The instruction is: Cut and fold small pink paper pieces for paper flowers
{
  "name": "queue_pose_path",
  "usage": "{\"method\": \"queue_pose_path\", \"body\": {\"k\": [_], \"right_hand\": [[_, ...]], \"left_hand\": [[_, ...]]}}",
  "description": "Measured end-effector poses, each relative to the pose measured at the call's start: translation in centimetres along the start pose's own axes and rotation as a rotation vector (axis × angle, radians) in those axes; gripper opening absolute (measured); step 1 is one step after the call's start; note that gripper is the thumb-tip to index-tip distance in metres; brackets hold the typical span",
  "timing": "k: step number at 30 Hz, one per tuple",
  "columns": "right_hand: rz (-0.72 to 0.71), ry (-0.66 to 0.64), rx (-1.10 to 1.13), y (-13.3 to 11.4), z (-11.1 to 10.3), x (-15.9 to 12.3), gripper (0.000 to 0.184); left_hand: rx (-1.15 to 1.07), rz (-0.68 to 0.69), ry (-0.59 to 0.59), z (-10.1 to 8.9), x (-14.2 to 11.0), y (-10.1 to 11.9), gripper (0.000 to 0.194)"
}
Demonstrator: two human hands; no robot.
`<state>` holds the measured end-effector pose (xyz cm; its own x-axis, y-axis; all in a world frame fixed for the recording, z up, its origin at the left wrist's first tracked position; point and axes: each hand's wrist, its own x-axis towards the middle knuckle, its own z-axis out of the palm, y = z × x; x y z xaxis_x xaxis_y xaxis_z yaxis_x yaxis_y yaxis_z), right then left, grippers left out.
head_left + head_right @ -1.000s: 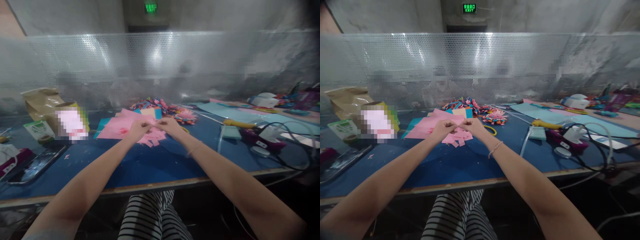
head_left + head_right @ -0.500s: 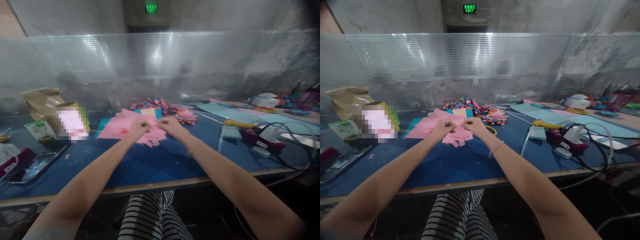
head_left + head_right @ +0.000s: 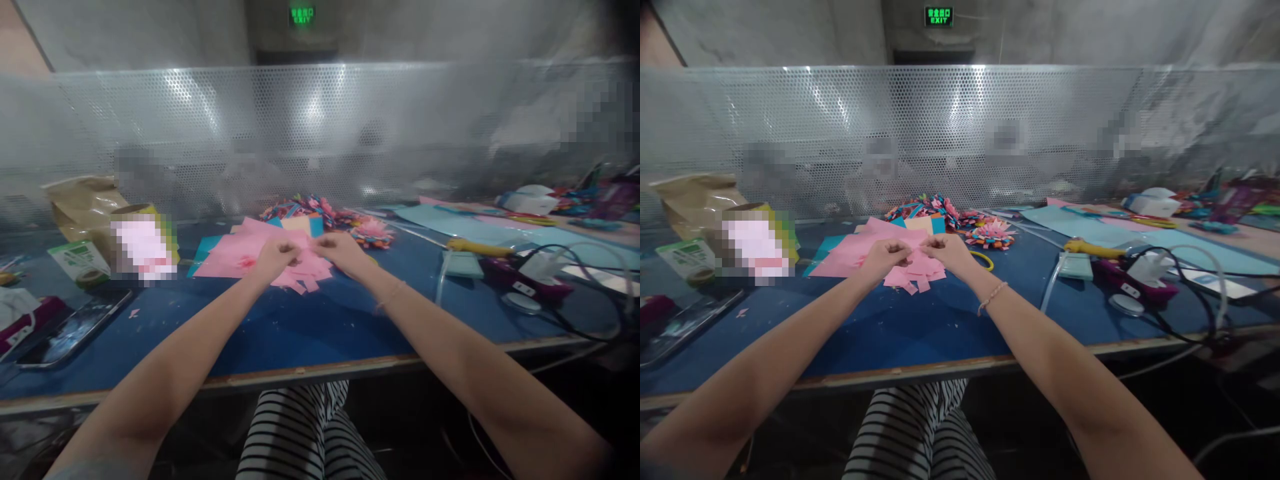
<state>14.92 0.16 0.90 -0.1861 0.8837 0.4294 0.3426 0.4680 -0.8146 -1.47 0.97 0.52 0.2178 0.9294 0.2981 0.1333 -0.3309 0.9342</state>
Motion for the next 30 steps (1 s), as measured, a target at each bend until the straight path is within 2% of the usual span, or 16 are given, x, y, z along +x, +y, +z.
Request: {"method": "queue_pose_path", "body": {"k": [7, 11, 15, 19, 22, 26, 30], "right_hand": [[0.028, -0.009, 0.064, -0.3, 0.3, 0.0, 0.019], [0.061, 0.003, 0.182, -0.2, 0.6, 0.0, 0.021], [0.139, -0.057, 0.274, -0.2, 0.9, -0.2, 0.021], [0.085, -0.056, 0.248, -0.3, 0.9, -0.3, 0.022], [0.06, -0.025, 0.223, -0.1, 0.9, -0.2, 0.021], [0.064, 0.028, 0.26, 0.4, 0.8, 0.1, 0.02], [0.113, -0.038, 0.347, 0.5, 0.8, 0.1, 0.018]], "left_hand": [[0.0, 0.061, -0.053, 0.0, 0.0, -0.5, 0.017], [0.014, 0.096, -0.001, -0.1, 0.2, -0.4, 0.018], [-0.162, 0.07, 0.081, 0.0, 0.3, -0.3, 0.021], [-0.26, 0.059, 0.085, 0.6, 0.0, -0.3, 0.021], [-0.233, 0.061, 0.058, 1.0, -0.4, -0.2, 0.019], [-0.1, 0.084, 0.083, 1.0, -0.5, 0.0, 0.014], [0.0, 0.075, 0.089, 0.7, -0.3, -0.2, 0.012]]}}
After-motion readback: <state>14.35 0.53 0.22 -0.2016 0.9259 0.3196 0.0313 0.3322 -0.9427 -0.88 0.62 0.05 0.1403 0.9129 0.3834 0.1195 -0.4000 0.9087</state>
